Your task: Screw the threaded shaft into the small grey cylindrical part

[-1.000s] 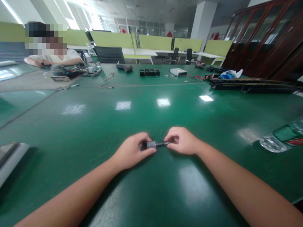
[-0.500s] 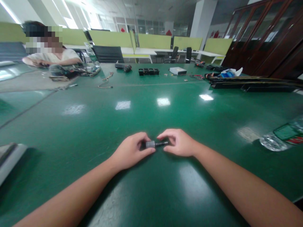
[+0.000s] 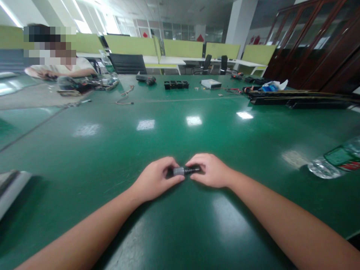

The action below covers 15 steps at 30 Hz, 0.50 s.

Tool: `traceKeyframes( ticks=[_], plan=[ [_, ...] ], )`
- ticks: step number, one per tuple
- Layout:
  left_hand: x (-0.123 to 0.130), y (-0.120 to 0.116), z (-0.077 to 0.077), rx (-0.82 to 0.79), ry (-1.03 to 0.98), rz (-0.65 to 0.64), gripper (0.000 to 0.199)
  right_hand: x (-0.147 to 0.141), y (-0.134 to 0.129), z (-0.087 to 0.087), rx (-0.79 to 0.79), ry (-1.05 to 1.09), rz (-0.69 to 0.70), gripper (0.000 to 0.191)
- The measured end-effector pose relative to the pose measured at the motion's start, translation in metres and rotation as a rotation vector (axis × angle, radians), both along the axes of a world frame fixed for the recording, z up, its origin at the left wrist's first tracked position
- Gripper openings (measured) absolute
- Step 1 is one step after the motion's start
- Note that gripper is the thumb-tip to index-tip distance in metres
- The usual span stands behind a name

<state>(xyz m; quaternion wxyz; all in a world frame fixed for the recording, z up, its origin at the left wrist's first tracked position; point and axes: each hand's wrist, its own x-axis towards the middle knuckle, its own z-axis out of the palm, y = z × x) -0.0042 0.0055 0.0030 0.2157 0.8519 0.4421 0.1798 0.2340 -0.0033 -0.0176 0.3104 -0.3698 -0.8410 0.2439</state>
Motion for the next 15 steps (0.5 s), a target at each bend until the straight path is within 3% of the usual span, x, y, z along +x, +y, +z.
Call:
traceKeyframes(
  ticks=[15],
  plan=[
    [0.0016,-0.0009,-0.0004,0.007,0.010,0.014,0.030,-0.0069,-0.0004,0.0009,0.065,-0.084,-0.007,0.017]
  ],
)
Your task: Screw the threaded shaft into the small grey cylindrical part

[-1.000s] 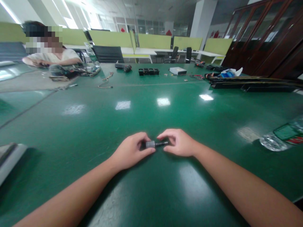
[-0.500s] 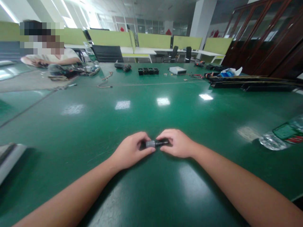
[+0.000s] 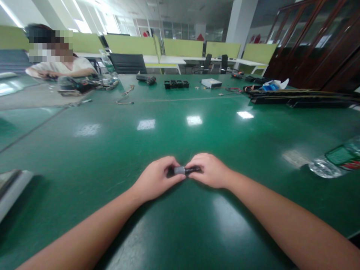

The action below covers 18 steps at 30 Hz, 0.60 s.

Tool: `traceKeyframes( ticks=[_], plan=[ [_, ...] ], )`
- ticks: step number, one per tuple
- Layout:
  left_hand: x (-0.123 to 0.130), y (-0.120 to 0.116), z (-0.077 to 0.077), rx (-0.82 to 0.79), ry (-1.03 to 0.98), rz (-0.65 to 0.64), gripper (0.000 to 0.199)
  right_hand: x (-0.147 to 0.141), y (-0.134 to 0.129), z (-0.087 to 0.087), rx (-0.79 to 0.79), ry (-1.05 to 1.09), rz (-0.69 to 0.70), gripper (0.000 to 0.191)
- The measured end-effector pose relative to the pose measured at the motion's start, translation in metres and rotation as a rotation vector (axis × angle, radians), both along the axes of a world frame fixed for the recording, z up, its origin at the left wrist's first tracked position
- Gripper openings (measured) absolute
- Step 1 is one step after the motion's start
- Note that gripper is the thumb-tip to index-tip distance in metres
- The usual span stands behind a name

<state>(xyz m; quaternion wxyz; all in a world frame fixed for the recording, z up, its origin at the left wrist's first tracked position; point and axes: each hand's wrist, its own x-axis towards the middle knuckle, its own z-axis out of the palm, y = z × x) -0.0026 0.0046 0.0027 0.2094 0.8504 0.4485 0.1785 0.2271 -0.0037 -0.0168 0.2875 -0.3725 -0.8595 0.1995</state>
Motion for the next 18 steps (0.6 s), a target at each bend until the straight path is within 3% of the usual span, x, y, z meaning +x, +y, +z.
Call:
traceKeyframes(
  ticks=[18],
  plan=[
    [-0.0004,-0.0008,0.0026,-0.016,0.012,0.004,0.031,0.0028,0.0005,0.0013,-0.033,0.023,-0.025,0.014]
  ],
)
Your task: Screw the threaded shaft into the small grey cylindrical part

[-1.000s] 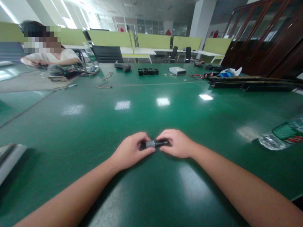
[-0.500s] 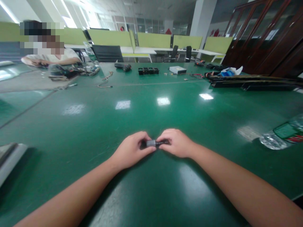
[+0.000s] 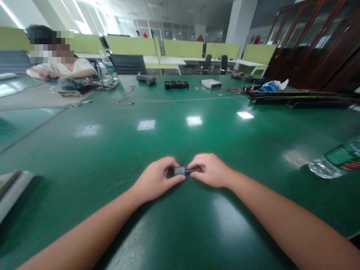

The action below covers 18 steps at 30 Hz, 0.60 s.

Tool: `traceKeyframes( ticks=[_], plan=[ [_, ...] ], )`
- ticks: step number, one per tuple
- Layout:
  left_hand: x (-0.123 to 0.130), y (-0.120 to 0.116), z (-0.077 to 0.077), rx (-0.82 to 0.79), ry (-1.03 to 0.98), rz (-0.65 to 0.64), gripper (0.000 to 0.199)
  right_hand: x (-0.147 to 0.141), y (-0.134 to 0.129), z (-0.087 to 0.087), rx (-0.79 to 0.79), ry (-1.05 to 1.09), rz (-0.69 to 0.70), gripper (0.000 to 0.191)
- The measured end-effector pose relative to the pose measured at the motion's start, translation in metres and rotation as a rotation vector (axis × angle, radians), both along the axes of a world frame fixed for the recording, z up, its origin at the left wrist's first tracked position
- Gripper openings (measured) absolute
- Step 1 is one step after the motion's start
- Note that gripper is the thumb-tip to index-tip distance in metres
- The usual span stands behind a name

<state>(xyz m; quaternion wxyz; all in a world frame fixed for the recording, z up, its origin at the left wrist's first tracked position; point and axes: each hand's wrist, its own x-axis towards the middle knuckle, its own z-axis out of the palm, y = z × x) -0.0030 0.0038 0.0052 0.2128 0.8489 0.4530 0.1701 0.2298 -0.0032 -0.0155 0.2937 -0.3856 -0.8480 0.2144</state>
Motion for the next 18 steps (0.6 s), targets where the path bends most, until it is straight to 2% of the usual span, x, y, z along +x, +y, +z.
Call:
traceKeyframes(
  ticks=[18],
  plan=[
    [-0.0002,0.0001,0.0006,0.000,-0.009,0.003,0.031,0.0043,0.0002,-0.0009,0.008,0.018,-0.007,0.017]
  ],
)
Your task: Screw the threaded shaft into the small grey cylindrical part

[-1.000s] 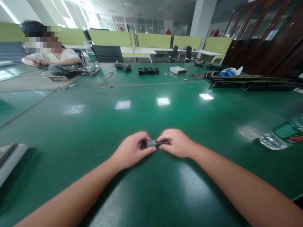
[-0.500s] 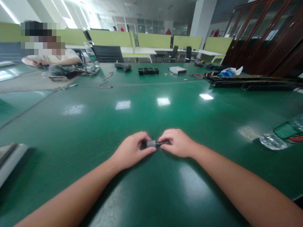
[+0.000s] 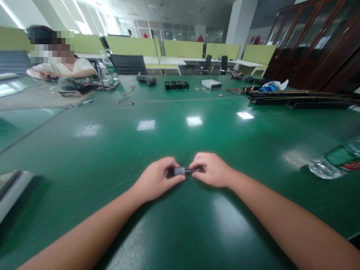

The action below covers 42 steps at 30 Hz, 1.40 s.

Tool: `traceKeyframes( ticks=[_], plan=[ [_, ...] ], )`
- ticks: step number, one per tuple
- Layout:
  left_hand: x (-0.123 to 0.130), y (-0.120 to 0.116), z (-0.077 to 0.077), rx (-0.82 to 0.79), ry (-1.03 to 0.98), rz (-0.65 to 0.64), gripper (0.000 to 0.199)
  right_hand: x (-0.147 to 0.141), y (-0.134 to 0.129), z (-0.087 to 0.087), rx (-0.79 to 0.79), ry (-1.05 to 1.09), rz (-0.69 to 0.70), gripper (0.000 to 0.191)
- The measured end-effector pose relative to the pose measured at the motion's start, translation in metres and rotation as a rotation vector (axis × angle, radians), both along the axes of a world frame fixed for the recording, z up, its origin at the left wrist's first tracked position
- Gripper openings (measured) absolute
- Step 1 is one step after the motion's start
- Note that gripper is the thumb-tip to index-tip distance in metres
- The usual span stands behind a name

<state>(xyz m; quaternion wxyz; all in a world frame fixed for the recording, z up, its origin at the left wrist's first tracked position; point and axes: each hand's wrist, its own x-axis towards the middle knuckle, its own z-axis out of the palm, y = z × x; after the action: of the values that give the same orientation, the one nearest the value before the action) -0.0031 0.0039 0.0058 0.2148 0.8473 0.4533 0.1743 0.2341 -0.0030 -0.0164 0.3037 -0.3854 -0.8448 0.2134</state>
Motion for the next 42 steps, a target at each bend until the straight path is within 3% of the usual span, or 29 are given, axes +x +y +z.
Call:
traceKeyframes(
  ticks=[42],
  plan=[
    [0.000,0.000,-0.002,0.009,0.006,0.003,0.030,0.010,0.002,0.003,0.036,-0.083,-0.065,0.015]
  ],
)
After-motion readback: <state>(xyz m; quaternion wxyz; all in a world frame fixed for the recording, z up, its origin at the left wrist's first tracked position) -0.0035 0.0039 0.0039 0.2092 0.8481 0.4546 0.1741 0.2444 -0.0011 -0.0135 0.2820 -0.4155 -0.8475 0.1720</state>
